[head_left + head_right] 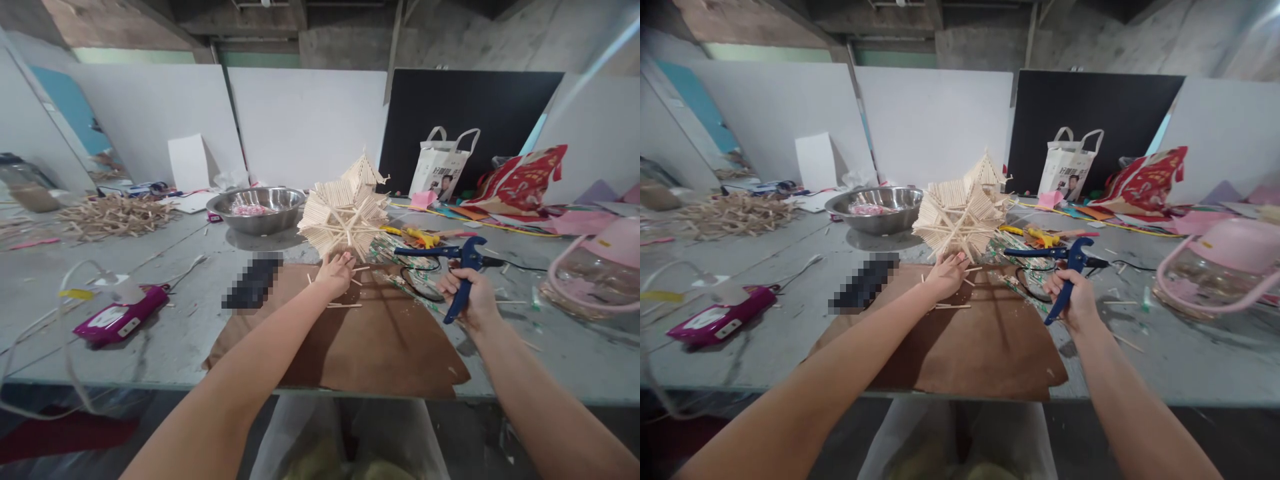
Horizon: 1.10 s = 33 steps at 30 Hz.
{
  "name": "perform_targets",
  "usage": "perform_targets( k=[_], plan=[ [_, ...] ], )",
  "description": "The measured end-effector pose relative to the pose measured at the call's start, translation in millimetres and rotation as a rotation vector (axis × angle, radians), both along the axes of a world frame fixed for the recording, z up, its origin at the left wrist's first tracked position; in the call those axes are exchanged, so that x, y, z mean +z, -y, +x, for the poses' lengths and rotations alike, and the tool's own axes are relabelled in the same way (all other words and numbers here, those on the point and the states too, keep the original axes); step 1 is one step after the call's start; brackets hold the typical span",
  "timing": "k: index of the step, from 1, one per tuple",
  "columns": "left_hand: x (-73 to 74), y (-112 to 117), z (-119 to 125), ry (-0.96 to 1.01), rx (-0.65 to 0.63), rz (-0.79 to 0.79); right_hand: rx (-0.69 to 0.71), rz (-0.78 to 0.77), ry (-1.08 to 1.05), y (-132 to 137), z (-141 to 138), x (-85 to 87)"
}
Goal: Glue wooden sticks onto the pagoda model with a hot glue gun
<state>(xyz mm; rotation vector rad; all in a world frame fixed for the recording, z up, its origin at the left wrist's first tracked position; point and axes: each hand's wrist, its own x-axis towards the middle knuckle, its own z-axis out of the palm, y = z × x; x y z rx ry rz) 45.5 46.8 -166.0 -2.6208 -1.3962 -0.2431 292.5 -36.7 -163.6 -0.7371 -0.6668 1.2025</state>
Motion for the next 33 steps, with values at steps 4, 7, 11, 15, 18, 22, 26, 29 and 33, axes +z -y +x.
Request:
perform_targets(
  k=[4,7,11,15,18,22,26,29,33],
  plan=[
    [-0.1,-7.5,-0.4,0.003,0.017,0.012,0.009,0.006,0.022,0.3,0.2,-0.1],
    [-1.2,-12.6,-2.6,0.006,0.018,0.016,0.014,0.019,0.04,0.6,0.4,-0.1],
    [-1.2,-15.7,-4.0,0.005,-0.028,0.02,0.01,0.011,0.038,0.5,-0.3,0.2],
    [-0.5,-16.3,-1.8,0.007,-0.036,0.013,0.007,0.011,0.04,1.5,-1.3,0.7],
    [-1.2,-15.2,-0.8,0.005,0.007,-0.01,0.018,0.026,0.059,2.7,-1.0,0.7],
    [-0.8,-7.2,-5.4,-0.008,0.022,-0.051,0.046,0.044,0.083,3.3,0.8,0.7],
    [3.6,13.8,-17.6,-0.03,-0.05,-0.1,0.078,0.05,0.092,4.3,2.3,3.1],
    [9.9,43.8,-26.7,-0.034,-0.161,-0.135,0.11,0.044,0.061,7.9,2.4,7.2],
    [21.6,99.0,-34.1,-0.002,-0.308,-0.179,0.163,0.062,0.025,16.5,2.6,13.0]
  ],
)
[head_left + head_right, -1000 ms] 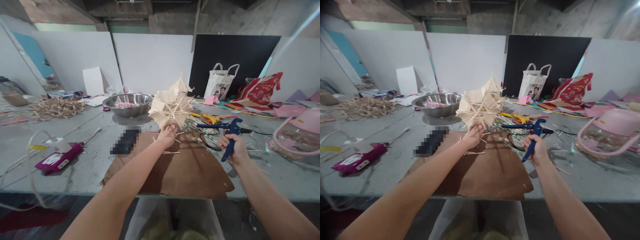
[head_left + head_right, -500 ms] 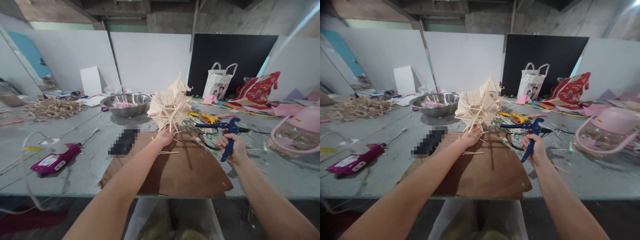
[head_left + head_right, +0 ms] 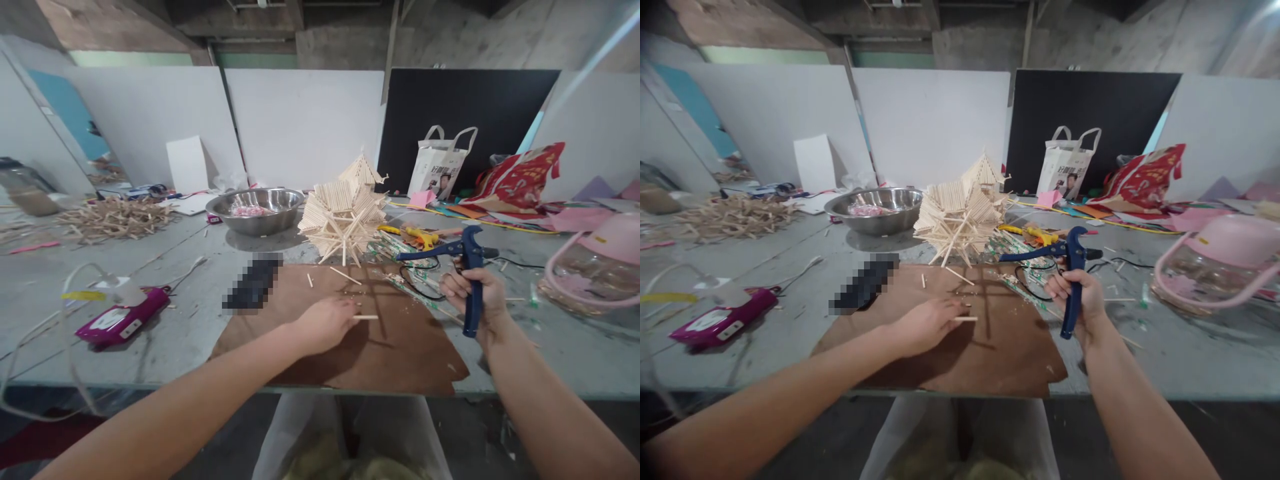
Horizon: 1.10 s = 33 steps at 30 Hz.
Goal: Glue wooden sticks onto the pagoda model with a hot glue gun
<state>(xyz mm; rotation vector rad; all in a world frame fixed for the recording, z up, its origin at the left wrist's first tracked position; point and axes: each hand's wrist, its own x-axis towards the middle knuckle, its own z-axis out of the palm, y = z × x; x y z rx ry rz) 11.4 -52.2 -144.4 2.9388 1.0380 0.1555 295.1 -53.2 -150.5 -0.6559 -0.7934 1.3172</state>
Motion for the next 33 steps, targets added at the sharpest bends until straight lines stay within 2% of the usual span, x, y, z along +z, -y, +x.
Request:
perform_targets(
  k=[2,5,7,10,12,14,18,22,25,28,31,33],
  plan=[
    [6.3,23.5,-0.3,0.11,-0.027,-0.046,0.044,0.009,0.042,4.9,-1.1,2.5],
    [15.0,39.5,7.5,0.342,-0.013,0.053,0.098,0.012,0.132,11.5,-7.3,5.9],
    [18.8,36.8,18.5,0.45,0.005,0.102,0.135,0.022,0.187,14.8,-14.0,7.0],
    [18.9,23.2,36.9,0.571,0.141,0.026,0.185,0.041,0.249,16.7,-23.3,4.8],
    [15.0,15.6,45.8,0.521,0.168,-0.12,0.21,0.045,0.273,16.1,-26.7,1.1],
    [9.7,12.1,50.4,0.451,0.174,-0.179,0.231,0.042,0.307,15.2,-27.9,-2.4],
    [4.0,12.6,53.2,0.392,0.186,-0.161,0.272,0.009,0.35,16.7,-30.4,-2.9],
    [8.2,11.8,56.3,0.377,0.187,-0.182,0.343,0.01,0.264,21.6,-35.6,4.8],
    [10.8,9.5,53.3,0.33,0.142,-0.172,0.334,0.018,0.254,22.1,-34.9,13.2],
    [9.6,4.9,41.8,0.219,0.124,-0.107,0.303,-0.049,0.34,16.1,-28.9,24.1],
    [8.3,-3.6,26.8,0.079,0.252,-0.055,0.222,-0.165,0.379,2.6,-25.1,34.0],
    [8.4,-10.4,18.4,0.056,0.355,-0.046,0.179,-0.264,0.363,-9.4,-27.1,37.1]
  ],
)
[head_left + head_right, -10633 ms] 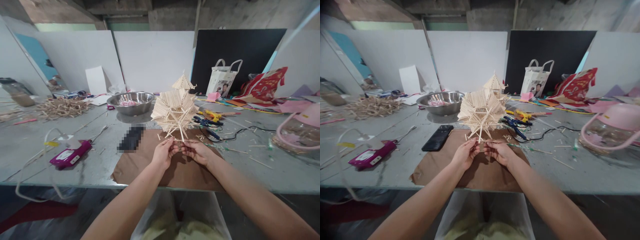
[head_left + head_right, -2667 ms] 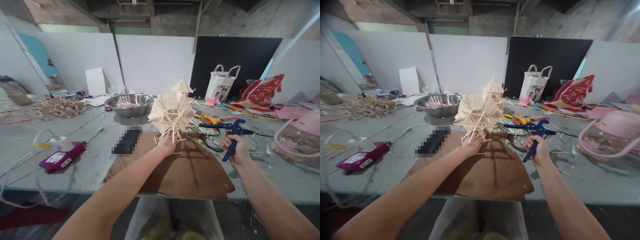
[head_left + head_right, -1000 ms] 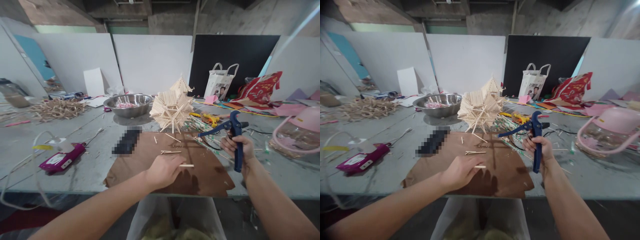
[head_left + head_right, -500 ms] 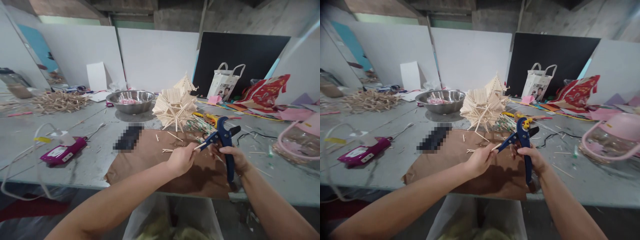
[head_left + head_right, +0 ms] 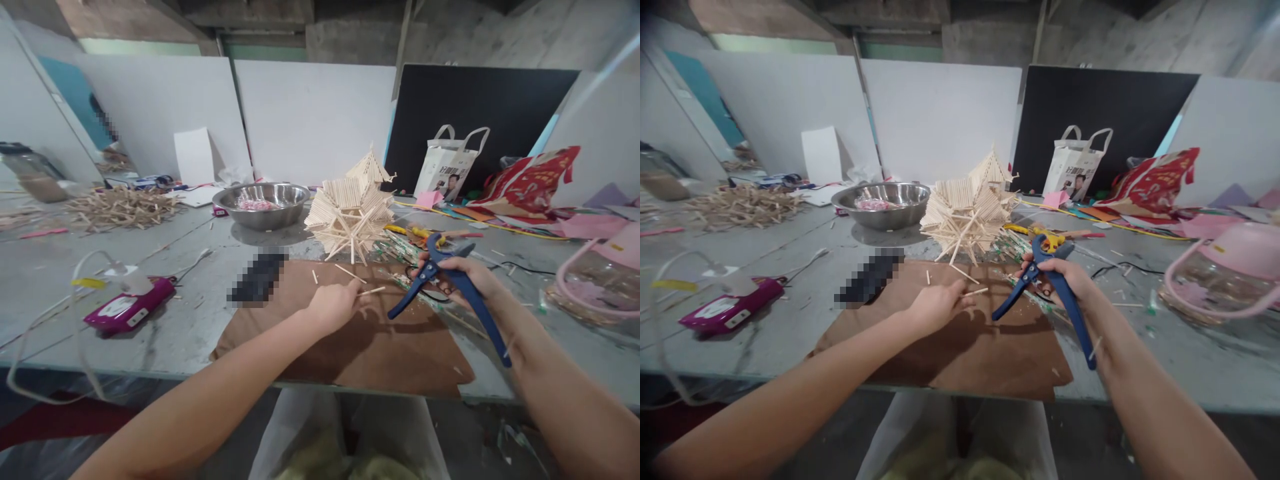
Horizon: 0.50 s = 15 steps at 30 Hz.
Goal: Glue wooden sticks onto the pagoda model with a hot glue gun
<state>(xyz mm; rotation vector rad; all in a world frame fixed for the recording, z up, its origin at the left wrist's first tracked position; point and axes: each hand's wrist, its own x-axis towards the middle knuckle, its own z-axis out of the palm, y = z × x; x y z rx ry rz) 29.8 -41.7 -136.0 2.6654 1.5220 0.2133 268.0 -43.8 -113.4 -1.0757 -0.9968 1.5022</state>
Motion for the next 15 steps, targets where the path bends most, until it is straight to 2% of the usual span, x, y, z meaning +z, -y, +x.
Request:
perform_targets(
  k=[3,7,11,15],
  plan=[
    [-1.4,-9.2,-8.5,0.076,0.084,0.031,-0.023,-0.103,0.095,-19.2,-7.4,-3.3],
    [-10.2,-17.9,-15.2,0.19,0.068,0.041,-0.033,-0.134,0.382,-41.8,-11.8,-19.4],
    [-20.0,-27.3,-20.4,0.296,0.039,0.015,-0.112,-0.173,0.633,-55.7,-3.2,-36.3],
    [-24.5,-35.8,-23.1,0.427,0.041,-0.04,-0.215,-0.124,0.892,-58.2,4.7,-35.8]
  ],
)
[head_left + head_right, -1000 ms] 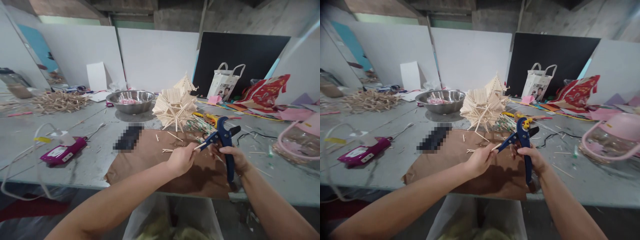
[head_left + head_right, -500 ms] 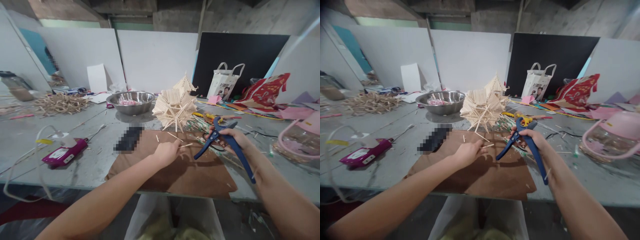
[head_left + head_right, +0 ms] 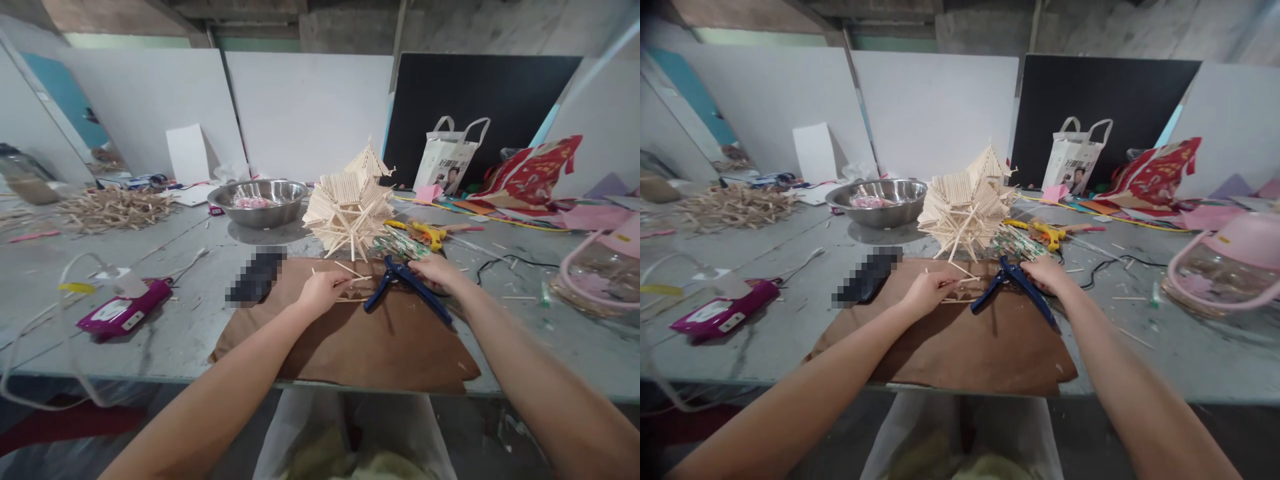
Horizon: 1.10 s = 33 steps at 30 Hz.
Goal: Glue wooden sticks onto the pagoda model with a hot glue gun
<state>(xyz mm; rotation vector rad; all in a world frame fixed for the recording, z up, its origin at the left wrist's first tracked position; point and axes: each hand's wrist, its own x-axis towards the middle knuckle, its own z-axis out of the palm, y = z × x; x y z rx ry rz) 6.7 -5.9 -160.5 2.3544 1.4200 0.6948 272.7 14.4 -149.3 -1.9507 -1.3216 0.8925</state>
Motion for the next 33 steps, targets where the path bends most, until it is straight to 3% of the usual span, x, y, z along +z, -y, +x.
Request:
perform_targets(
  k=[3,6,8,11,18,24,33],
  plan=[
    [-0.5,-2.7,0.6,0.097,-0.005,-0.04,-0.007,0.1,0.113,6.0,-6.5,15.0],
    [-0.1,-3.5,2.5,0.195,-0.047,-0.076,0.145,0.173,0.024,17.3,-30.1,27.0],
    [0.4,-3.7,3.4,0.258,-0.08,-0.103,0.278,0.133,-0.184,24.6,-52.0,25.7],
    [1.8,-3.3,2.7,0.34,-0.097,-0.139,0.342,0.068,-0.335,30.4,-79.6,12.2],
    [3.0,-1.7,0.5,0.539,-0.027,-0.295,0.265,0.043,-0.656,25.8,-85.3,-9.9],
    [-2.2,-5.8,-1.3,0.752,0.073,-0.479,0.134,0.06,-0.798,23.0,-80.6,-14.3],
    [3.9,-6.6,-0.8,1.016,0.122,-0.662,0.092,0.049,-0.911,21.2,-89.8,-13.3]
  ],
)
